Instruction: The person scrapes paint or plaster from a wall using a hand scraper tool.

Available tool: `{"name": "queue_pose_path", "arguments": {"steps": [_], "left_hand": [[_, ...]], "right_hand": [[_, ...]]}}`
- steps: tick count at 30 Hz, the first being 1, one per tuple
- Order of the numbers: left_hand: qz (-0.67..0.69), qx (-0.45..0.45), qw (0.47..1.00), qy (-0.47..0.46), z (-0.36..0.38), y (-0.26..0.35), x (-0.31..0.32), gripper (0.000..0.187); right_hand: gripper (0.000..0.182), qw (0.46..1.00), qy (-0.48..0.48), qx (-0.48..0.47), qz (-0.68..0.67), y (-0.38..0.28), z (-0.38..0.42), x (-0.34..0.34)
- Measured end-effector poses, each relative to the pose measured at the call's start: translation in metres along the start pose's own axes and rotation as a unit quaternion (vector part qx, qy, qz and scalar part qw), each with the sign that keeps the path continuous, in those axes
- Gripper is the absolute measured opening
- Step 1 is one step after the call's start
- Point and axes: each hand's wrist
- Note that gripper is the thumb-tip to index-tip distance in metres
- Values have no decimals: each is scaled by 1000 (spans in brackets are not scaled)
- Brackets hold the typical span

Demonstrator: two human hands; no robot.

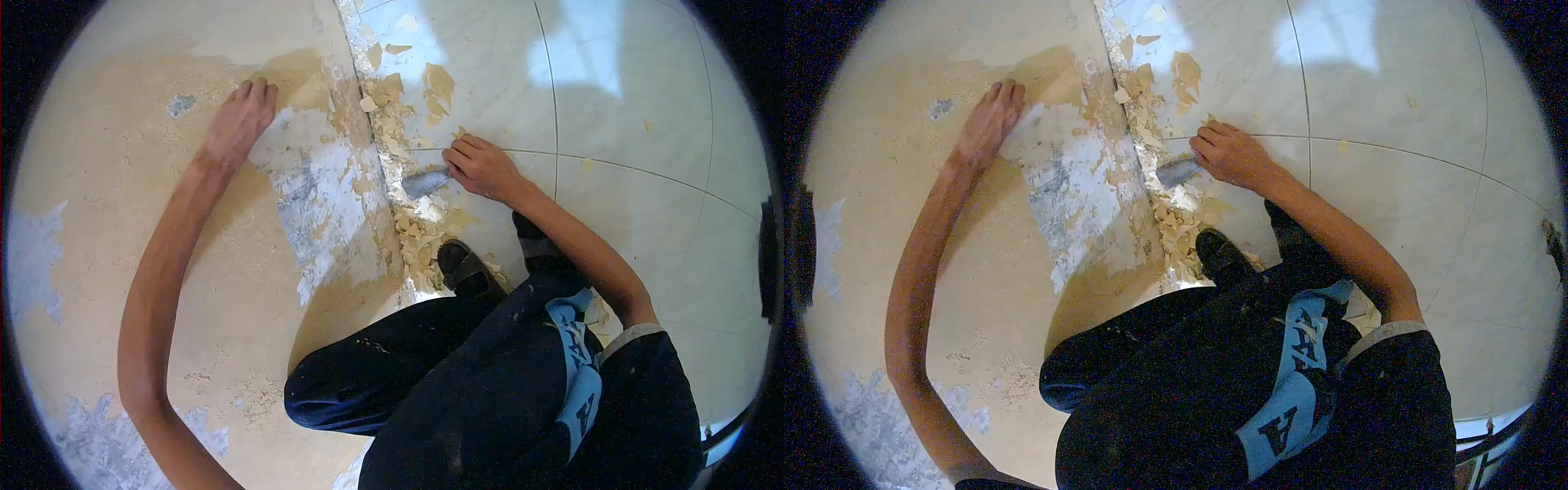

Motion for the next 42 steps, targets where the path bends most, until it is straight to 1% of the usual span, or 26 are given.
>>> {"name": "queue_pose_path", "arguments": {"steps": [1,3,4,6,7,9,10,12,13,15,16,19,21,22,24,25,27,31,33,34,36,37,39,40,41,42], "left_hand": [[0,1,1000,-1,1,-1,3,32],[45,-4,997,67,5,-3,5,31],[45,-5,997,66,5,-3,4,31],[148,-21,982,112,4,0,-1,26],[150,-23,982,112,2,0,-3,26],[154,8,988,29,-9,-2,-6,26],[152,11,988,30,-13,-4,-6,26],[116,69,991,-12,-16,-9,-4,28],[114,70,991,-13,-16,-11,-1,28],[7,86,996,-2,-17,-8,5,31],[8,86,996,-2,-17,-8,8,31],[-6,61,998,11,-15,-9,14,29],[49,17,993,106,-10,-9,11,35],[50,17,993,106,-7,-8,5,35],[206,-13,970,129,-3,-8,-7,38],[206,-12,970,130,-5,-8,-6,38],[117,22,987,104,-6,-9,-3,37],[68,22,996,61,-10,-3,6,30],[55,-4,990,133,-6,-6,5,24],[52,-3,990,135,-3,-8,1,24],[256,-98,952,136,13,-13,-11,21],[258,-97,952,134,18,-12,-18,21],[308,-162,929,127,18,-6,-30,14],[311,-163,928,127,17,-3,-30,14],[180,-156,964,116,17,-1,-30,16],[45,-146,983,102,17,0,-30,18]], "right_hand": [[13,1000,-6,5,4,-1,0,1],[12,1000,3,3,4,-2,-1,0],[11,1000,11,-1,6,-2,-2,-2],[11,1000,-8,12,-8,-5,-2,-3],[10,999,-24,24,-18,-4,-2,-4],[10,1000,-19,16,-17,-3,-3,-5],[10,1000,-13,10,-17,-3,-2,-5],[10,1000,-12,18,-16,-3,-2,-4],[9,1000,-15,21,-13,-4,-2,-3],[9,1000,-14,18,-17,-5,-4,-6],[9,1000,-14,13,-20,-5,-4,-7],[9,1000,-3,2,-7,-3,-3,-6],[10,1000,-18,14,-11,-3,-3,-5],[10,999,-34,25,-14,-4,-3,-5],[11,1000,-23,17,-8,-3,-2,-3],[11,1000,-10,8,-4,-2,-1,-3],[12,1000,-12,13,-7,-3,-1,-2],[11,1000,-4,15,-4,-3,-1,-3],[11,1000,-6,17,-13,-4,-1,-3],[11,1000,-9,18,-19,-3,-2,-3],[10,999,-6,26,-19,-4,-2,-4],[10,999,-6,29,-18,-6,-2,-5],[12,1000,-4,18,-12,-4,-3,-5],[15,1000,1,9,-8,-4,-2,-5],[15,1000,-2,8,-8,-5,-2,-6],[12,1000,-10,16,-11,-5,-3,-6]]}}
Point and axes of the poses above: each hand's wrist, its own z-axis away from the middle knuckle, its own x-axis out of the palm, y = z × x, and after that the axes turned 6 degrees about -y, right-handed
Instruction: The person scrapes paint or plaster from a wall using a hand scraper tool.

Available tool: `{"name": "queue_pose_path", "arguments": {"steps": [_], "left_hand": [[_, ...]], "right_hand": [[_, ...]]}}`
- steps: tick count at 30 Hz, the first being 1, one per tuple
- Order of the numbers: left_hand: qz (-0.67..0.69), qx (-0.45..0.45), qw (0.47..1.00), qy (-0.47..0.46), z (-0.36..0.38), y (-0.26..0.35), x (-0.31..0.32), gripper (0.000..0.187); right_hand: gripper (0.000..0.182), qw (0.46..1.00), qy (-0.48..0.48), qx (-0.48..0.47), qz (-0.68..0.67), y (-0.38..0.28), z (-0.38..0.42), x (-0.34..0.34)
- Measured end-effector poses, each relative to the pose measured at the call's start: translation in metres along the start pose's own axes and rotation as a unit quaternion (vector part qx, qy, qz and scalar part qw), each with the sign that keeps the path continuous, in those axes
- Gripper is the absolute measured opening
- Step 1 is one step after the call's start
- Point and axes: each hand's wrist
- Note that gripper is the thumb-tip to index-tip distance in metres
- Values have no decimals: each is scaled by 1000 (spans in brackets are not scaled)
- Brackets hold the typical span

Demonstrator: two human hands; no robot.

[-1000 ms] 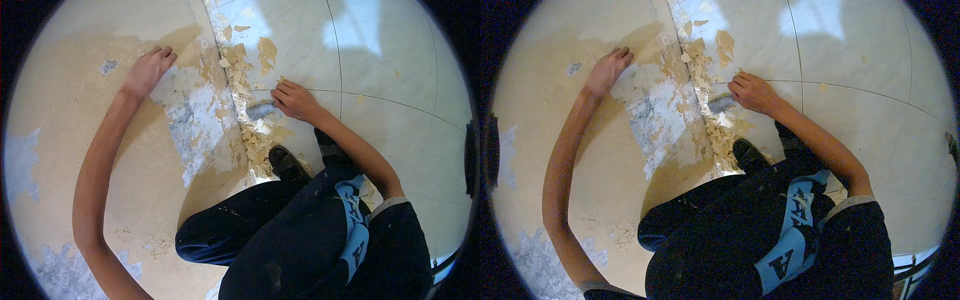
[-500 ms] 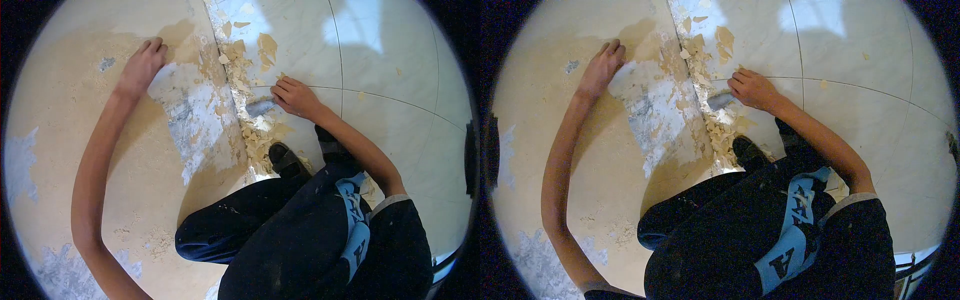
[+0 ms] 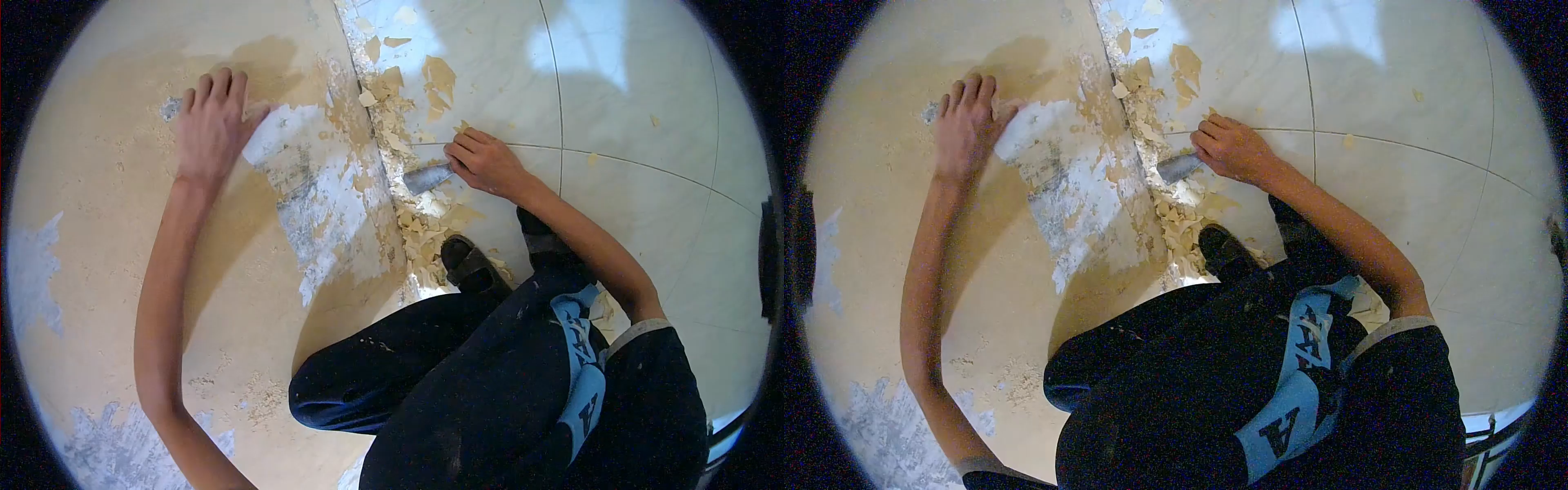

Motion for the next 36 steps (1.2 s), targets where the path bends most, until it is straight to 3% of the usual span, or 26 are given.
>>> {"name": "queue_pose_path", "arguments": {"steps": [6,9,14,16,17,19,20,22,25,35,36], "left_hand": [[-26,99,989,-102,-10,-16,19,24],[53,104,993,-18,13,-38,20,24],[134,-51,981,-130,80,-70,-78,32],[270,-81,926,-253,89,-60,-106,37],[268,-90,924,-258,92,-50,-110,37],[369,8,920,-135,90,-28,-105,34],[365,7,922,-131,86,-24,-99,34],[200,56,973,-98,70,-21,-81,41],[106,58,991,-52,44,-21,-43,38],[106,40,993,-44,21,-38,-14,24],[113,83,988,-59,24,-42,-22,23]], "right_hand": [[12,1000,19,-2,-13,-1,1,1],[13,1000,21,-3,-15,4,1,-1],[13,1000,22,-12,-14,0,-2,1],[12,1000,24,13,-8,-2,-2,2],[12,1000,23,4,-14,-3,-3,3],[13,1000,7,8,-17,-1,-3,-1],[13,1000,12,5,-14,1,-3,-3],[12,999,0,12,-35,1,-2,-1],[12,999,22,15,-33,0,-3,-2],[15,998,-12,27,-49,1,0,1],[15,999,-11,26,-43,0,-1,0]]}}
Point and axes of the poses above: each hand's wrist, its own z-axis away from the middle knuckle, its own x-axis out of the palm, y = z × x, and after that the axes turned 6 degrees about -y, right-handed
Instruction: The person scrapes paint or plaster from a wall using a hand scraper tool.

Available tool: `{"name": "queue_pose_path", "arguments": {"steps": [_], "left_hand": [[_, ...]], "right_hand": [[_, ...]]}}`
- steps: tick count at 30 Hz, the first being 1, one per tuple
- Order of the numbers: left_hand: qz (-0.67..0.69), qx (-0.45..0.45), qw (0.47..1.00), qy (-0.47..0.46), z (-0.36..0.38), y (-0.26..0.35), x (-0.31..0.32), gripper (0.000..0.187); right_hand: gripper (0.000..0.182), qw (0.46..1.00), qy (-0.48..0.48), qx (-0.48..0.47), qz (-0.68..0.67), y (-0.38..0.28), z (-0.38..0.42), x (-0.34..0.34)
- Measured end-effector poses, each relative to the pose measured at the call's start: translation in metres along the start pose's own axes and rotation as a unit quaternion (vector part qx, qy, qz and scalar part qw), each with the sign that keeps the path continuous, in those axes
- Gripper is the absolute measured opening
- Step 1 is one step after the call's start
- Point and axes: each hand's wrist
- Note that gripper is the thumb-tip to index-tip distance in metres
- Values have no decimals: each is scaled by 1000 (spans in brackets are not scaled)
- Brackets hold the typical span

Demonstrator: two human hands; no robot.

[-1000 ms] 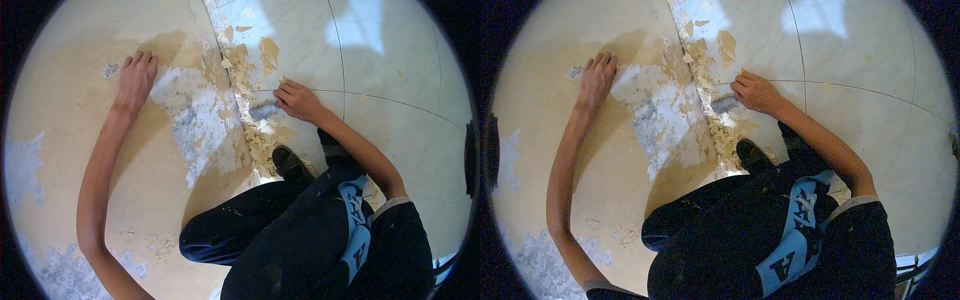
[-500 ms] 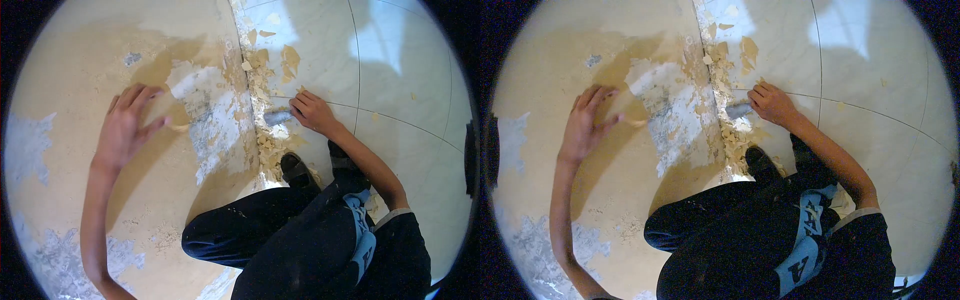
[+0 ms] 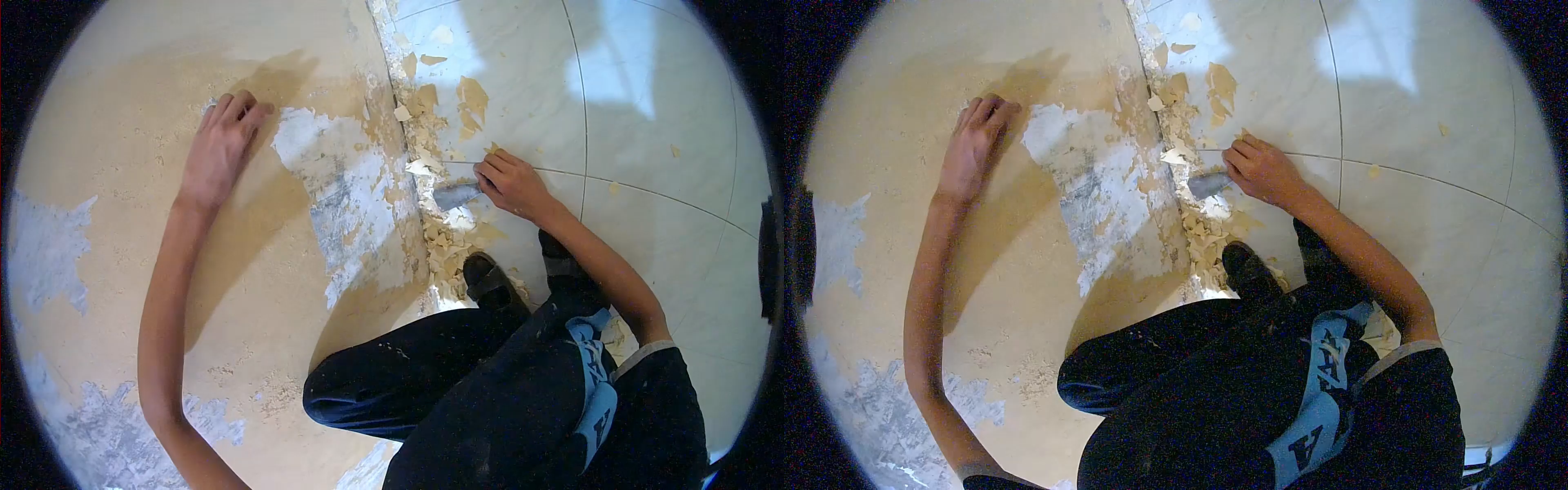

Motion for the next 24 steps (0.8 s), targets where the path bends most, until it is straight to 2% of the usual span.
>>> {"name": "queue_pose_path", "arguments": {"steps": [4,10,14,20,22,24], "left_hand": [[-7,108,993,-49,9,10,-11,23],[4,136,984,-113,6,-1,-22,22],[1,142,981,-132,1,0,-27,22],[-84,169,962,-197,-16,8,-27,24],[-169,184,942,-223,-18,14,-26,28],[-194,204,941,-190,-13,11,-18,29]], "right_hand": [[15,1000,6,-6,11,-1,-2,-3],[15,999,36,-29,3,2,-1,0],[16,1000,22,-11,-6,0,-1,-1],[15,998,45,-31,-7,2,-2,-3],[15,1000,20,-9,-13,0,-2,-4],[14,1000,22,-10,-9,0,-2,-5]]}}
Point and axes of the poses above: each hand's wrist, its own z-axis away from the middle knuckle, its own x-axis out of the palm, y = z × x, and after that the axes turned 6 degrees about -y, right-handed
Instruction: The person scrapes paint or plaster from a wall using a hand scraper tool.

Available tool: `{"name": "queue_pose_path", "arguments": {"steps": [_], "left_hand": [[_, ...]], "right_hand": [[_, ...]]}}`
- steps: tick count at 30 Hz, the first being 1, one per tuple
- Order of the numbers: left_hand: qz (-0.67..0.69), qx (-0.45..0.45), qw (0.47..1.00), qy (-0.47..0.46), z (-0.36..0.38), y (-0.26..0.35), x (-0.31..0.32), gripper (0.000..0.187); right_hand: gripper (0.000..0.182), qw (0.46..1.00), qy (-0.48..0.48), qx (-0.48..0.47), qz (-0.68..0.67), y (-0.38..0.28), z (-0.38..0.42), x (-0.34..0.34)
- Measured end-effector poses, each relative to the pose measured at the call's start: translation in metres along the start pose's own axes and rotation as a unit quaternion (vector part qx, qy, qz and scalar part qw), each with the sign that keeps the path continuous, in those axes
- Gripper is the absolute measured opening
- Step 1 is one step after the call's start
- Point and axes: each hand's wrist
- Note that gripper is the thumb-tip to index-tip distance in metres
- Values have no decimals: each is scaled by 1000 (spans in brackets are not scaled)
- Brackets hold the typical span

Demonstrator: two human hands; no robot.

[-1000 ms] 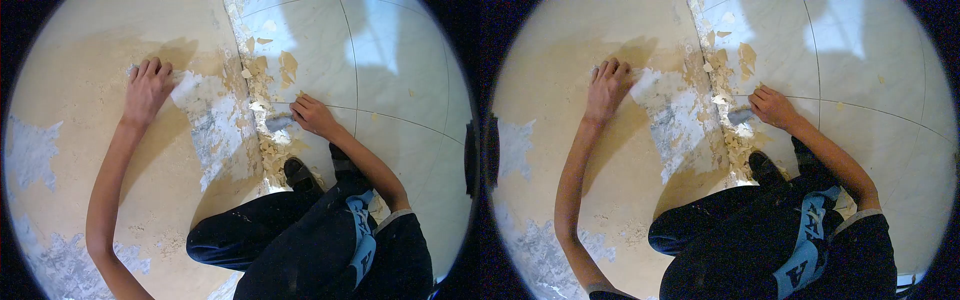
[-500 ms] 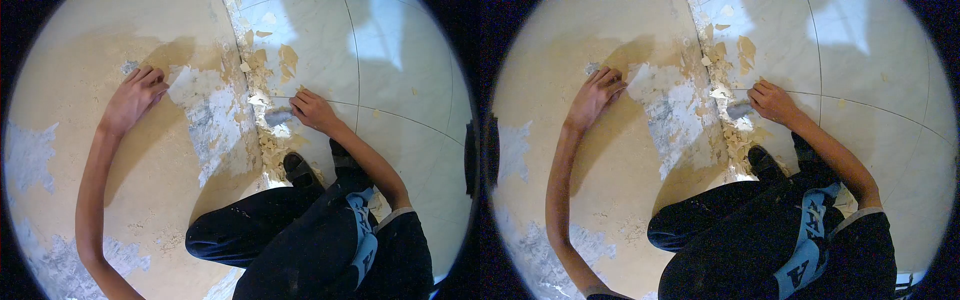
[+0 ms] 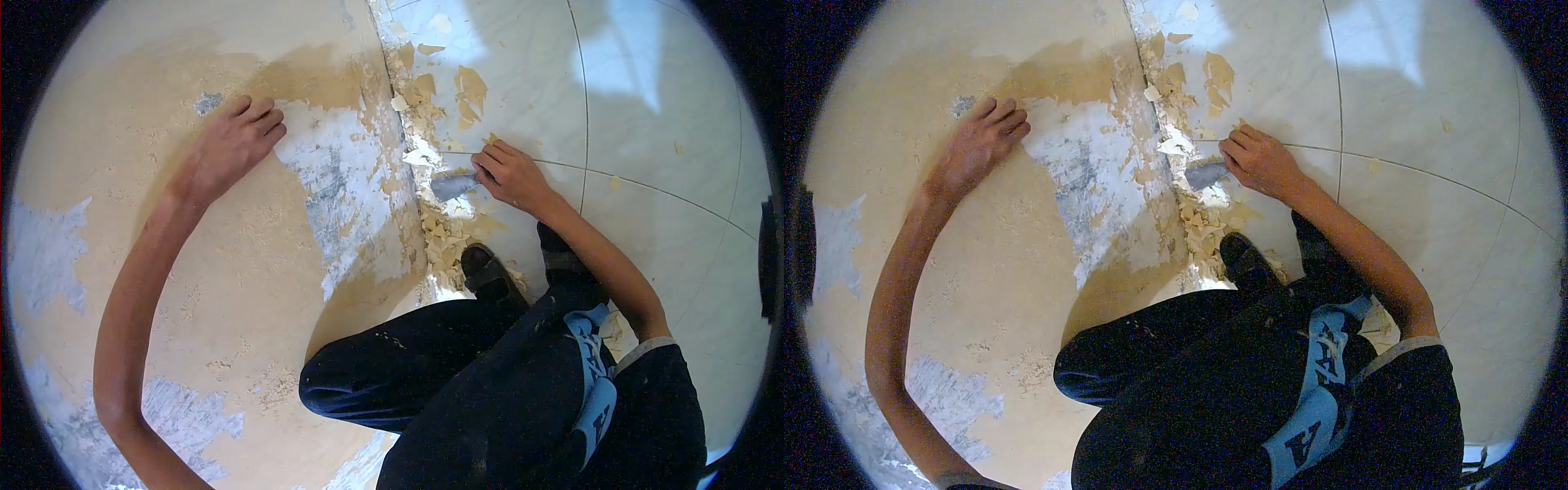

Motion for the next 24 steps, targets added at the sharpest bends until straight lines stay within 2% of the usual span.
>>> {"name": "queue_pose_path", "arguments": {"steps": [1,5,7,8,10,11,13,16,20,23,24], "left_hand": [[-36,9,999,30,2,1,5,30],[-107,12,993,46,9,-2,16,32],[46,4,997,59,13,-5,17,32],[47,6,997,59,15,-5,18,32],[192,-47,980,26,22,-2,8,33],[194,-48,979,25,24,3,8,33],[206,-56,967,138,24,10,9,30],[204,-17,973,104,18,6,22,29],[128,-27,983,125,21,11,34,23],[148,-24,978,142,34,13,30,20],[256,-16,962,91,50,15,11,19]], "right_hand": [[14,1000,4,0,4,-1,0,0],[13,1000,13,-2,-4,0,0,1],[14,1000,26,-14,3,1,0,2],[14,1000,24,-13,2,2,0,1],[13,1000,1,8,1,-1,-1,0],[13,1000,-1,7,-1,-2,-1,1],[13,1000,20,1,4,-2,-1,0],[12,1000,16,-3,3,1,-1,2],[12,1000,23,5,0,-1,-2,1],[12,999,36,1,-4,1,0,1],[12,1000,29,5,-5,0,0,0]]}}
Point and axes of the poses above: each hand's wrist, its own z-axis away from the middle knuckle, its own x-axis out of the palm, y = z × x, and after that the axes turned 6 degrees about -y, right-handed
